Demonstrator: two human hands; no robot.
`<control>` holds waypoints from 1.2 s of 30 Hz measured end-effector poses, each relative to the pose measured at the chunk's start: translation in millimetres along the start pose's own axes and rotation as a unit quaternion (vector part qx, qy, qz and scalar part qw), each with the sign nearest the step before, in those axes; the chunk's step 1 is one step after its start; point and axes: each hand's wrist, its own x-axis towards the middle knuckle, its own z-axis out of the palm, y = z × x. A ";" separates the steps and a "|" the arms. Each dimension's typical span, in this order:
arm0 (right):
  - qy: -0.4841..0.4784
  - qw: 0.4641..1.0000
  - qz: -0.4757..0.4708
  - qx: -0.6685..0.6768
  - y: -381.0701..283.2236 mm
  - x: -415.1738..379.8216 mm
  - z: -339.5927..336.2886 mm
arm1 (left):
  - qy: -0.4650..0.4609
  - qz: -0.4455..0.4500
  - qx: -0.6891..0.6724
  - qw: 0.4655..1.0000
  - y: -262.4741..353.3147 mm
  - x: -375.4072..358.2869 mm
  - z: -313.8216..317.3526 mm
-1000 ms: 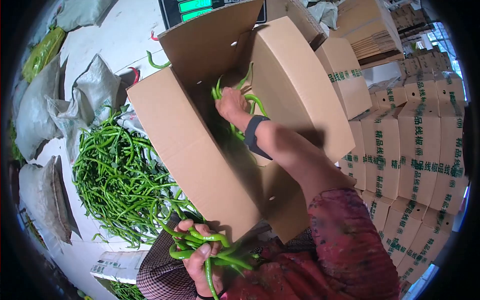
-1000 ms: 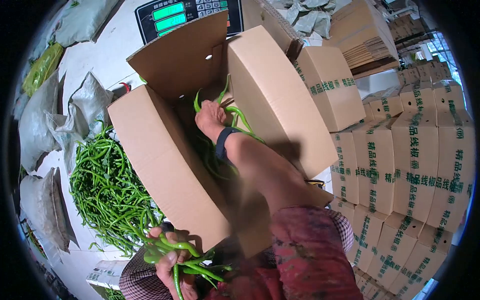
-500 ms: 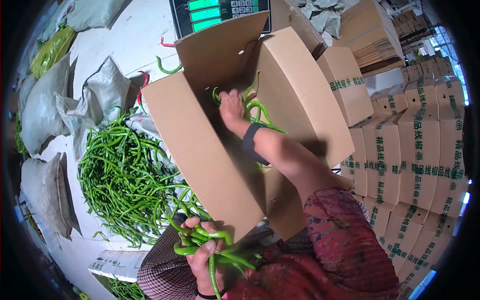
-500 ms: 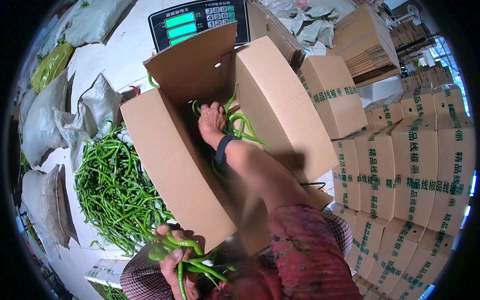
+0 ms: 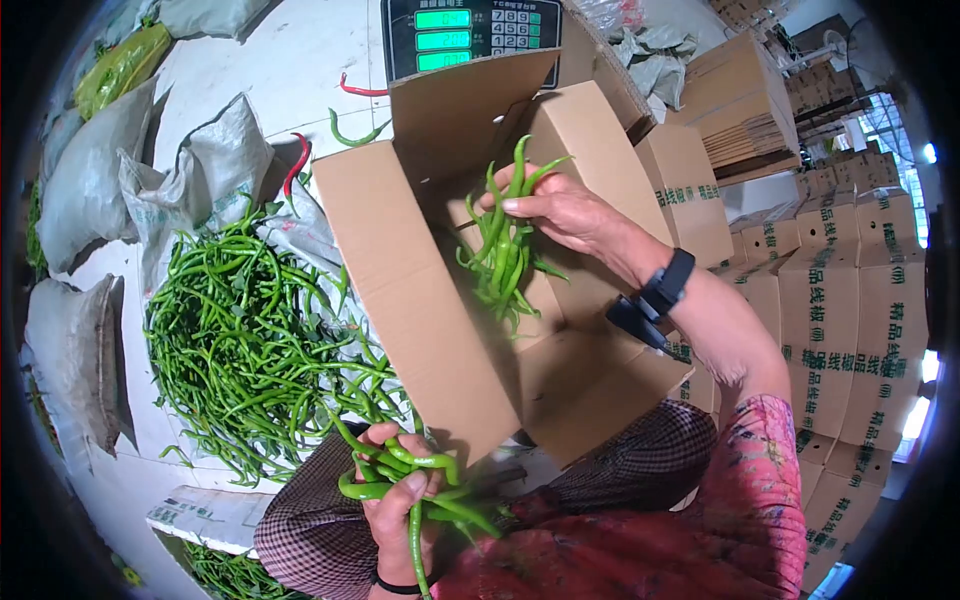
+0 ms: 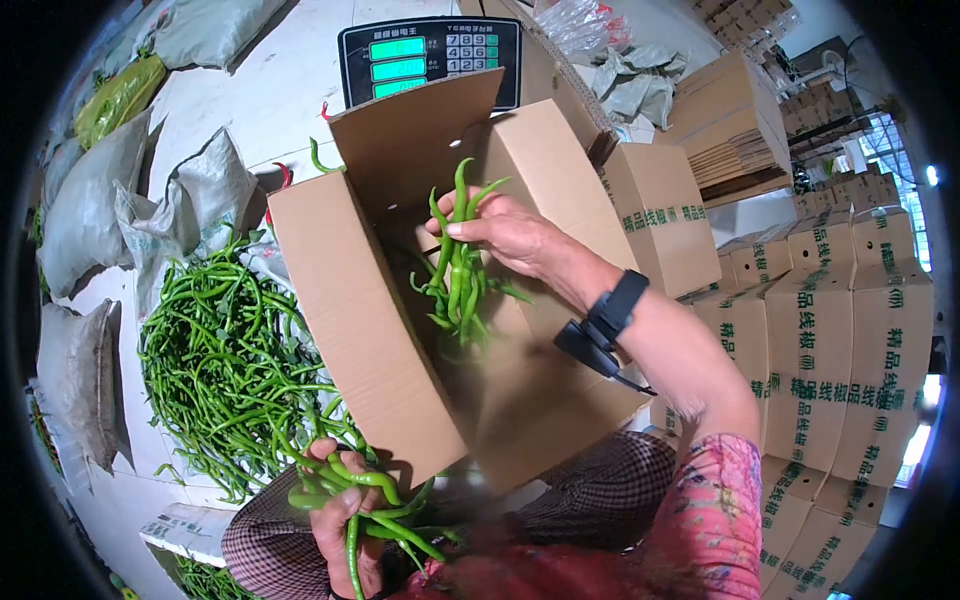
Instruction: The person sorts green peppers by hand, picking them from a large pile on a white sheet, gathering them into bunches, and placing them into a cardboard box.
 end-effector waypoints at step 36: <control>-0.123 0.845 0.131 -0.503 12.3 -26.9 -12.7 | -0.006 0.030 -0.041 0.999 -11.2 2.3 -6.2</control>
